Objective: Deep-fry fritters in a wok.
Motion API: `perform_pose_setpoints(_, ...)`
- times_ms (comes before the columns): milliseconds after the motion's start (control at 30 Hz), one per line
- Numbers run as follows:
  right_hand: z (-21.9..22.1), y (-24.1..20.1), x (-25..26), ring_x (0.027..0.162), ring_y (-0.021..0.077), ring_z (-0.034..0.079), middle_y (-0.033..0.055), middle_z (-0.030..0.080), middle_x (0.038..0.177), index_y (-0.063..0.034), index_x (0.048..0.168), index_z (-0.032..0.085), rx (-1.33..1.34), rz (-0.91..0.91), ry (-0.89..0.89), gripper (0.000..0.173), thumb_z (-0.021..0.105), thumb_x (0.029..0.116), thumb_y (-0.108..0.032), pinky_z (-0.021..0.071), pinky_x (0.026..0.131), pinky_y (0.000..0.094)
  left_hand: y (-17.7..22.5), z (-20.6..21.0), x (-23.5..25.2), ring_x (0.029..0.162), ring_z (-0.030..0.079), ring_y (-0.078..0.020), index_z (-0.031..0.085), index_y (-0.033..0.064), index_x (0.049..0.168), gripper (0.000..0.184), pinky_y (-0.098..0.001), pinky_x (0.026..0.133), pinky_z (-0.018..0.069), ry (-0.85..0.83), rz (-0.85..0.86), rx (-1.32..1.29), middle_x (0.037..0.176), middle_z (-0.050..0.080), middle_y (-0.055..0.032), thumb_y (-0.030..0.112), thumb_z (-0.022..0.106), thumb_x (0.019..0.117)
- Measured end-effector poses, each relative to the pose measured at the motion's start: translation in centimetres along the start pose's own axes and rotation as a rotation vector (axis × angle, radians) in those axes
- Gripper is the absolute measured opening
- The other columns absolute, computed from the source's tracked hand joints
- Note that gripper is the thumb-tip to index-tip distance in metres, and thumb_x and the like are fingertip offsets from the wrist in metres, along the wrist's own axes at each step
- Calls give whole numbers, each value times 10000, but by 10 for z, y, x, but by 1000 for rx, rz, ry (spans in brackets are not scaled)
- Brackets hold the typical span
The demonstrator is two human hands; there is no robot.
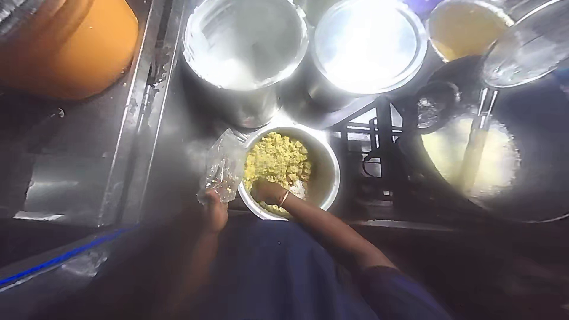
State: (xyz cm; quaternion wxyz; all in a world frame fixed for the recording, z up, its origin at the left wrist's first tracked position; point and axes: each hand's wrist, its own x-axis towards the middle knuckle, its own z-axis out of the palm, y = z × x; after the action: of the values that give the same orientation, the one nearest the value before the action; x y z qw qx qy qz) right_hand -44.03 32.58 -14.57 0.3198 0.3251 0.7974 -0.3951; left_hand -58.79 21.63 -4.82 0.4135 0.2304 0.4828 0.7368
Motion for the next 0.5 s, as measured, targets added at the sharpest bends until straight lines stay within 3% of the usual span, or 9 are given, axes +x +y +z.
perform_pose_setpoints(67,3,-2,1,1169,525,587,320,555,1330,21,1251,636,-73,-63,-51,352,686,919,-85,514,844,734,-3,0,-2,1083,687,-104,481,75,1327,767,-361,978,577,20,-10,-1,1126,716,38,683,598,874)
perform_pose_setpoints(167,17,21,5,1001,472,655,270,671,1053,23,1117,661,-161,-279,-194,205,632,954,-98,500,810,700,-5,2,-4,1085,682,-90,472,74,1327,788,-349,979,572,26,-46,6,1123,713,50,701,592,866)
perform_pose_setpoints(233,13,43,2,1010,437,661,248,684,1072,-2,1189,671,-108,-302,-327,247,608,991,-136,488,855,674,-7,3,-2,1095,681,-90,503,94,1317,742,-345,988,568,-2,-51,2,1128,718,54,688,583,879)
perform_pose_setpoints(300,1,62,-12,979,374,673,211,692,1064,-42,1194,684,30,-211,-398,275,615,1002,-225,510,831,642,-11,3,-1,1098,681,-91,538,123,1300,668,-343,988,568,-43,-39,-3,1129,722,56,660,571,904)
perform_pose_setpoints(333,-12,68,-24,981,350,662,213,682,1078,-14,1197,674,141,-161,-409,282,598,1020,-220,508,849,617,-11,3,0,1102,680,-94,540,123,1304,656,-344,988,568,-65,-40,-7,1137,721,51,648,572,913)
perform_pose_setpoints(400,-29,80,-50,884,243,627,169,654,1020,33,1190,647,457,-156,-306,282,545,1041,-184,530,799,492,-7,6,1,1090,682,-81,564,150,1286,630,-339,979,571,-88,-63,-15,1125,726,67,649,584,902)
perform_pose_setpoints(467,-37,87,-74,660,88,549,28,588,812,-10,1101,623,759,-142,-75,244,518,1040,-222,504,620,305,-4,12,0,1082,682,-76,556,152,1282,635,-340,975,573,-101,-86,-2,1115,722,74,660,575,901)
perform_pose_setpoints(500,-38,86,-84,548,38,490,-35,537,701,-49,1036,615,896,-114,68,221,515,1049,-246,449,521,237,-3,16,0,1078,684,-77,564,152,1278,638,-341,973,574,-99,-96,-3,1110,725,71,664,576,898)
